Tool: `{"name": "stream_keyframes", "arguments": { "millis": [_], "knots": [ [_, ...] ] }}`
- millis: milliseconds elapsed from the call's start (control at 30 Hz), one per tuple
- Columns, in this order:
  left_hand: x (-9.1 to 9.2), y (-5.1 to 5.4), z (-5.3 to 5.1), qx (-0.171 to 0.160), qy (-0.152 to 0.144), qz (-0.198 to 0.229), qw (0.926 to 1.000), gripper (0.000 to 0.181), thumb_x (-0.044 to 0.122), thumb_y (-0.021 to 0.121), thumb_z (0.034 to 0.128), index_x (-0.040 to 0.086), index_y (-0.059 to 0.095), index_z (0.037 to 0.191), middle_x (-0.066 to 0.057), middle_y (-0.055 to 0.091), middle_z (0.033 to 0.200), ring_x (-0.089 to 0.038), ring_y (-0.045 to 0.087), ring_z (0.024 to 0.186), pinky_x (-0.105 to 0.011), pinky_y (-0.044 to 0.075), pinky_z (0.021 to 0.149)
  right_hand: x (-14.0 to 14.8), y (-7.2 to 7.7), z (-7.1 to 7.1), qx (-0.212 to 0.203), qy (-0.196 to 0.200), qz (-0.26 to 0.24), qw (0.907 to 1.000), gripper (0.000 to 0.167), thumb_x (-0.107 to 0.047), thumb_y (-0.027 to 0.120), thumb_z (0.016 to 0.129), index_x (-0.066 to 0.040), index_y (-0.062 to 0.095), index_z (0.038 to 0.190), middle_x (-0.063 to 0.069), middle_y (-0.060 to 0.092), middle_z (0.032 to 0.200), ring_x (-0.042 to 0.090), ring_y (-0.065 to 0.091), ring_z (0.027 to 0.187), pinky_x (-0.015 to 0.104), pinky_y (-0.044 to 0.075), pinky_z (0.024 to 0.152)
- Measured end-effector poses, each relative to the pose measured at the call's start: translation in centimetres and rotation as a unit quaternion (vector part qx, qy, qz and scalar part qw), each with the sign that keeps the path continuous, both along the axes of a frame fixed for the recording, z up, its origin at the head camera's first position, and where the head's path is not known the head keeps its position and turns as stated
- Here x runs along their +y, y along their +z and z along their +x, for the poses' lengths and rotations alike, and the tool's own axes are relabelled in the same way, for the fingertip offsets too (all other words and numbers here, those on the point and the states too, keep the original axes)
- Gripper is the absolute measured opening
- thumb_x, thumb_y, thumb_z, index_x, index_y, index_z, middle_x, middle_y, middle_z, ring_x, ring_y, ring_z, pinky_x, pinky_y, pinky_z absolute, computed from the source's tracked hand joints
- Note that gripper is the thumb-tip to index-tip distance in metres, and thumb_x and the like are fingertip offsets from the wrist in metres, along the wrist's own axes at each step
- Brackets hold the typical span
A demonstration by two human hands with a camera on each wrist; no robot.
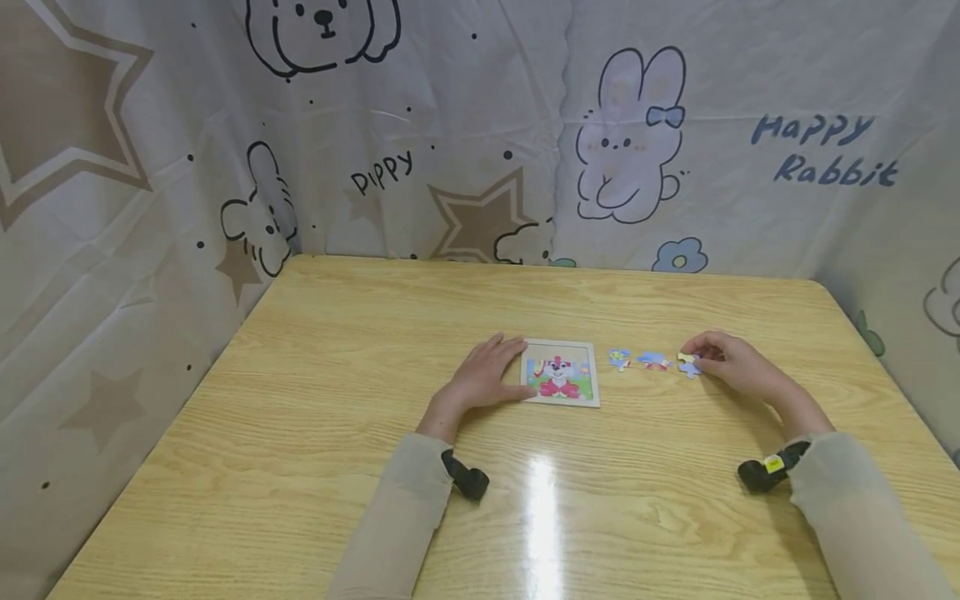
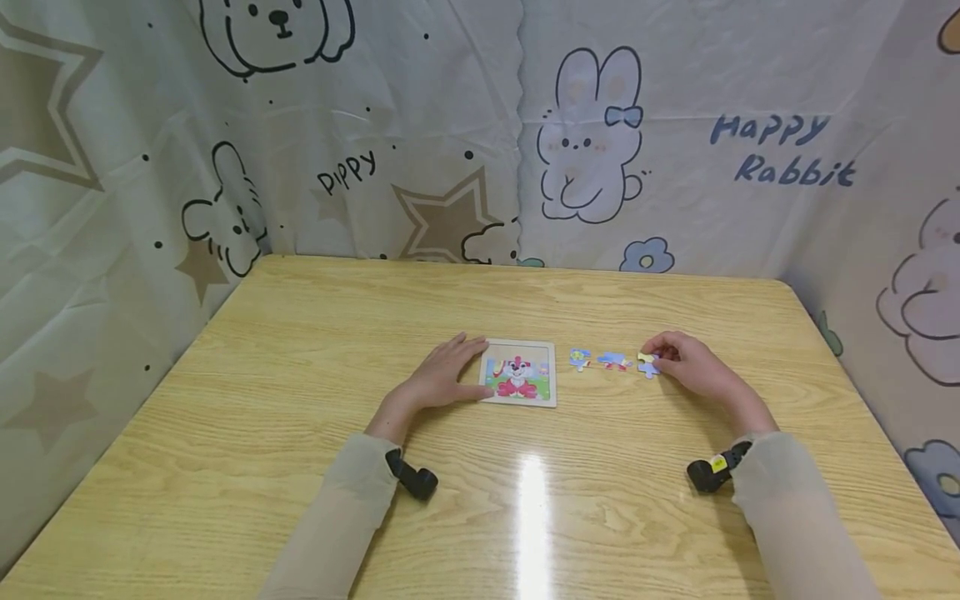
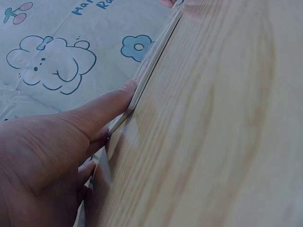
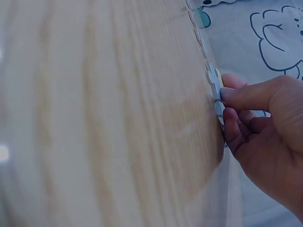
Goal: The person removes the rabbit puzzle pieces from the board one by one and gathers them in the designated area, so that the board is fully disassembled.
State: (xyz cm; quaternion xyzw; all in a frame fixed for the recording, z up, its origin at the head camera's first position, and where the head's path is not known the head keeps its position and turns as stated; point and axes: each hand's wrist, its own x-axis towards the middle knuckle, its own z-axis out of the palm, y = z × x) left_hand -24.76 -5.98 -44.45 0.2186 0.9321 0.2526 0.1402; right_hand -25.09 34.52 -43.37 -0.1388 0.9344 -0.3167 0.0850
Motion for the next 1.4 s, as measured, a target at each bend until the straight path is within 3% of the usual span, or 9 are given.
{"name": "stream_keyframes", "arguments": {
  "millis": [200, 567, 1033, 1400],
  "knots": [
    [0.0, 0.0, 0.0, 0.000, 0.002, 0.005, 1.0000, 0.083, 0.049, 0.067, 0.0880, 0.019, 0.029, 0.155, 0.002, 0.025, 0.164, -0.025, 0.009, 0.155, -0.046, 0.010, 0.128, -0.2, 0.0, 0.0, 0.005, 0.008, 0.004, 0.9999, 0.022, -0.004, 0.054, 0.098, 0.006, 0.060, 0.118, 0.021, 0.061, 0.115, 0.004, 0.052, 0.091, 0.012, 0.044, 0.076],
    [0.0, 0.4, 0.1, -0.002, 0.000, 0.007, 1.0000, 0.082, 0.048, 0.068, 0.0881, 0.018, 0.030, 0.155, 0.001, 0.025, 0.164, -0.025, 0.008, 0.155, -0.046, 0.009, 0.128, -2.9, 0.4, 0.4, 0.048, 0.011, -0.035, 0.9982, 0.023, -0.009, 0.062, 0.095, 0.003, 0.062, 0.114, 0.020, 0.063, 0.113, -0.008, 0.049, 0.090, 0.010, 0.044, 0.079],
    [0.1, 0.1, 0.0, -0.001, 0.001, 0.001, 1.0000, 0.083, 0.048, 0.068, 0.0879, 0.018, 0.029, 0.155, 0.001, 0.025, 0.164, -0.024, 0.009, 0.155, -0.044, 0.007, 0.128, -8.1, -0.1, -0.9, 0.020, 0.015, -0.056, 0.9981, 0.024, -0.013, 0.062, 0.095, -0.001, 0.062, 0.117, 0.016, 0.059, 0.111, 0.016, 0.050, 0.095, 0.015, 0.045, 0.080],
    [0.1, 0.1, 0.1, -0.004, 0.004, 0.004, 1.0000, 0.083, 0.049, 0.067, 0.0880, 0.019, 0.029, 0.155, 0.003, 0.024, 0.164, -0.023, 0.008, 0.156, -0.043, 0.007, 0.128, -12.7, -0.3, -1.5, -0.009, 0.068, -0.079, 0.9946, 0.022, -0.012, 0.063, 0.094, -0.006, 0.062, 0.116, 0.011, 0.060, 0.107, 0.021, 0.051, 0.095, 0.025, 0.046, 0.081]
  ]
}}
